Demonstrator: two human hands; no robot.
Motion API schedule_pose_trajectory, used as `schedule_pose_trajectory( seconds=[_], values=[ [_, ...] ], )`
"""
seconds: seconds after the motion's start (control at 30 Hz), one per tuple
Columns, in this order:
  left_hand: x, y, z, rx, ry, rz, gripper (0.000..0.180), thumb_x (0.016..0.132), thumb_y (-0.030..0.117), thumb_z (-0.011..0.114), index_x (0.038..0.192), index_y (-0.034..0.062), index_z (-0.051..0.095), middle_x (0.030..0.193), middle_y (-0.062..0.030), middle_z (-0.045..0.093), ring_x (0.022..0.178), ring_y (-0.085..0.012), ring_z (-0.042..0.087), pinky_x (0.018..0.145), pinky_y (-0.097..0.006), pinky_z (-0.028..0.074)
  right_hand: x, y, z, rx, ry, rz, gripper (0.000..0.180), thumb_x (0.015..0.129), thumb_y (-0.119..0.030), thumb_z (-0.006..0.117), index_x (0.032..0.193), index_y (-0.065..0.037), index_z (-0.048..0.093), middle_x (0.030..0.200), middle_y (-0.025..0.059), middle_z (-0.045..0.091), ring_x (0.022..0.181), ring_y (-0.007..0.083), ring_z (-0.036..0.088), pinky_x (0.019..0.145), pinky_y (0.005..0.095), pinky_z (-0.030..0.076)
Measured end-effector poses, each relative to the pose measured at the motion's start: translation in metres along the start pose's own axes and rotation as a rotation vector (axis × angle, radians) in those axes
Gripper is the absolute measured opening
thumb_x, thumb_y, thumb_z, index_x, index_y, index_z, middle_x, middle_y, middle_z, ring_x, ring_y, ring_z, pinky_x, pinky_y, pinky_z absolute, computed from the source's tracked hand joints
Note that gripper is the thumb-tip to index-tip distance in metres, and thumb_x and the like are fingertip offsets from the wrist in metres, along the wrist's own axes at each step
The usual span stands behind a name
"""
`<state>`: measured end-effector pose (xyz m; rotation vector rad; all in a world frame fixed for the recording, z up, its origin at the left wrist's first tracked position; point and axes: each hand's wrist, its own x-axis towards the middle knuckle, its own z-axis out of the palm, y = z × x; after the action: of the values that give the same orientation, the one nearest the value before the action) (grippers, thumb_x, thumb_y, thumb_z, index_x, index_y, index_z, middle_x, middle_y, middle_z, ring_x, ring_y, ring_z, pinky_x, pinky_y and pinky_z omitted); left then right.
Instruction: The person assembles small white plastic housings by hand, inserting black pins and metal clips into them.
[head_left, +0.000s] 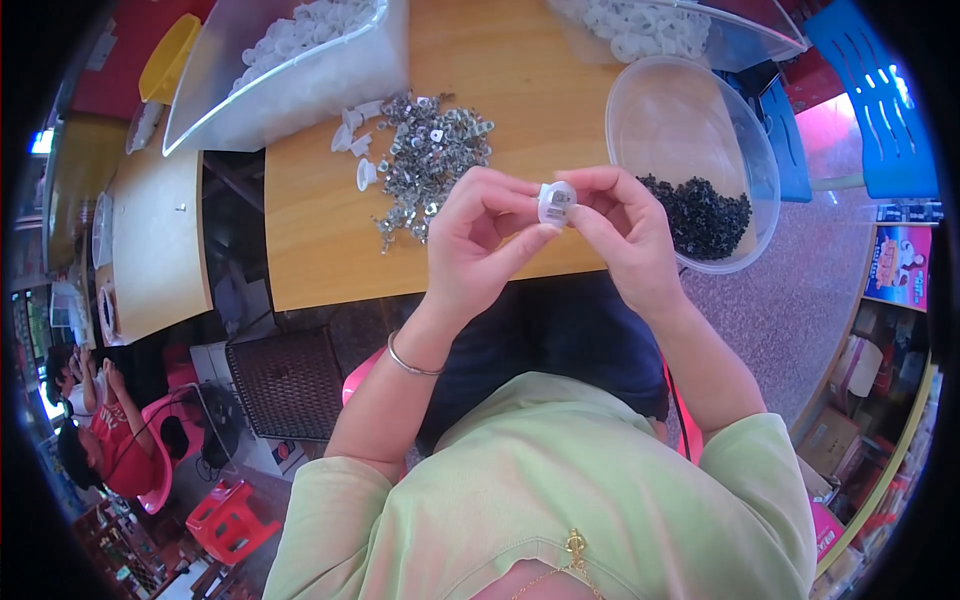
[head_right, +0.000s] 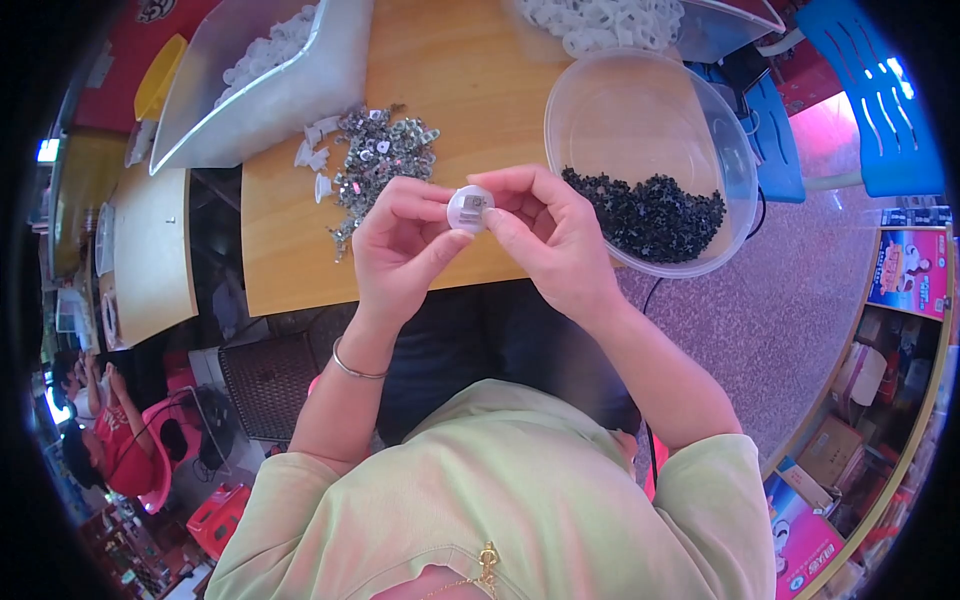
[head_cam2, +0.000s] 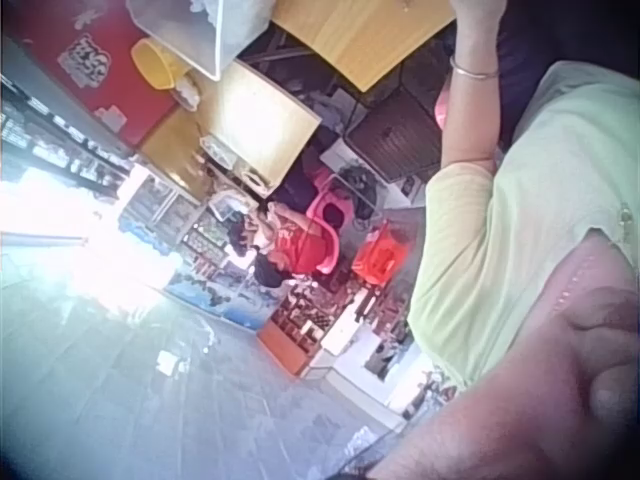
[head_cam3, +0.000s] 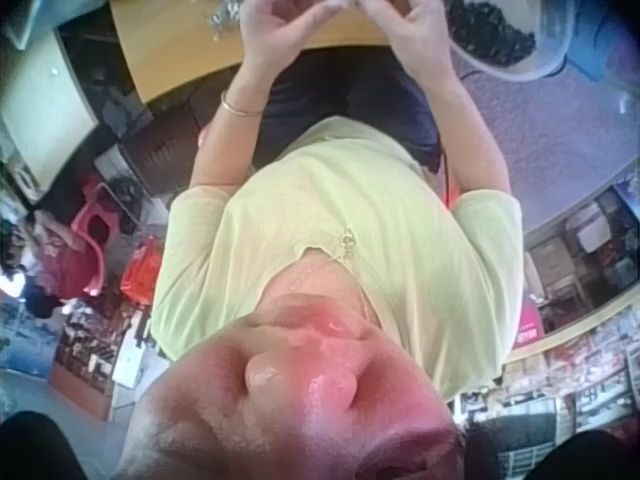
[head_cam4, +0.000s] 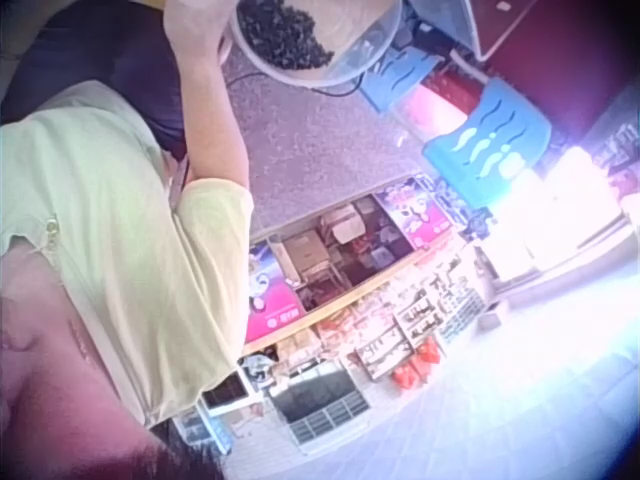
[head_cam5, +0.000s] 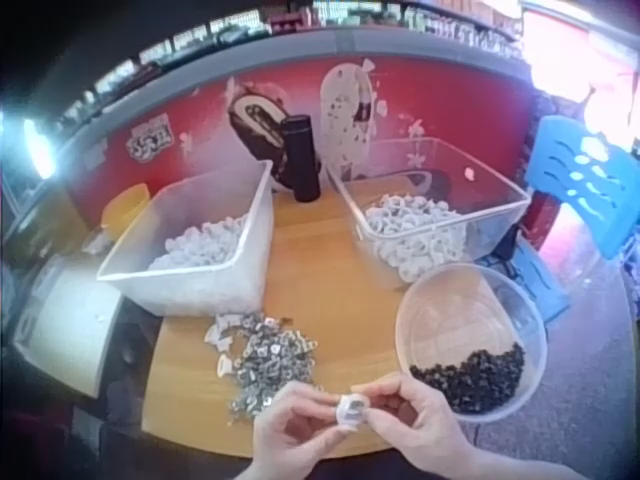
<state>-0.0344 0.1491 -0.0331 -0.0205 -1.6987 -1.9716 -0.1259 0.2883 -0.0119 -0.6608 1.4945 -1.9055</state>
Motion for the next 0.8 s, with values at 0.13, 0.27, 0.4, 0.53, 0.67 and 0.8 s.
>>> schedule_pose_trajectory(
  seconds=[0.13,0.27,0.4,0.53,0.67,0.8],
  values=[
    [0.002,0.003,-0.002,-0.204,0.022,-0.102,0.017,0.080,-0.009,0.062,0.094,-0.0028,0.054,0.105,-0.0105,0.054,0.095,-0.0150,0.058,0.082,-0.027,0.050,-0.001,-0.007,0.003,0.006,0.001,-0.049,0.025,0.086,0.003,0.053,0.111,0.002,0.055,0.099,0.0042,0.056,0.091,0.0088,0.056,0.084,0.0221,0.044],
    [0.004,0.003,-0.008,-0.397,0.126,-0.230,0.018,0.081,-0.008,0.059,0.096,0.0005,0.050,0.105,-0.0102,0.056,0.097,-0.0176,0.059,0.085,-0.032,0.050,0.002,-0.025,-0.010,-0.320,0.071,-0.244,0.022,0.085,0.005,0.053,0.107,0.002,0.058,0.103,0.0063,0.053,0.093,0.0104,0.056,0.084,0.0230,0.045],
    [0.004,0.006,-0.011,-0.476,0.098,-0.262,0.012,0.087,0.000,0.054,0.098,0.0019,0.048,0.107,-0.0116,0.056,0.102,-0.0285,0.060,0.089,-0.038,0.052,0.020,-0.046,-0.046,-0.740,0.207,-0.377,0.016,0.080,-0.002,0.060,0.096,0.000,0.062,0.090,0.0085,0.059,0.081,0.0158,0.061,0.072,0.0260,0.050],
    [0.004,0.004,-0.015,-0.660,0.108,-0.366,0.010,0.088,0.003,0.053,0.098,0.0026,0.049,0.102,-0.0109,0.059,0.100,-0.0248,0.060,0.090,-0.035,0.051,0.018,-0.056,-0.076,-1.092,-0.045,-0.162,0.026,0.072,-0.003,0.066,0.097,-0.001,0.059,0.091,0.0094,0.057,0.085,0.0198,0.059,0.073,0.0290,0.047],
    [0.005,0.008,-0.013,-0.768,0.084,-0.429,0.008,0.091,0.007,0.051,0.097,0.0038,0.047,0.100,-0.0120,0.060,0.101,-0.0273,0.061,0.087,-0.034,0.053,0.017,-0.038,-0.085,-1.232,-0.256,-0.278,0.025,0.068,0.000,0.066,0.092,0.000,0.058,0.087,0.0115,0.058,0.086,0.0233,0.060,0.073,0.0311,0.048],
    [0.005,0.008,-0.014,-0.825,0.092,-0.460,0.008,0.091,0.010,0.051,0.096,0.0043,0.047,0.100,-0.0128,0.060,0.100,-0.0273,0.062,0.085,-0.033,0.054,0.020,-0.032,-0.081,-1.177,-0.200,-0.112,0.021,0.069,0.002,0.064,0.090,0.000,0.058,0.084,0.0110,0.057,0.081,0.0233,0.060,0.071,0.0304,0.048]
  ],
)
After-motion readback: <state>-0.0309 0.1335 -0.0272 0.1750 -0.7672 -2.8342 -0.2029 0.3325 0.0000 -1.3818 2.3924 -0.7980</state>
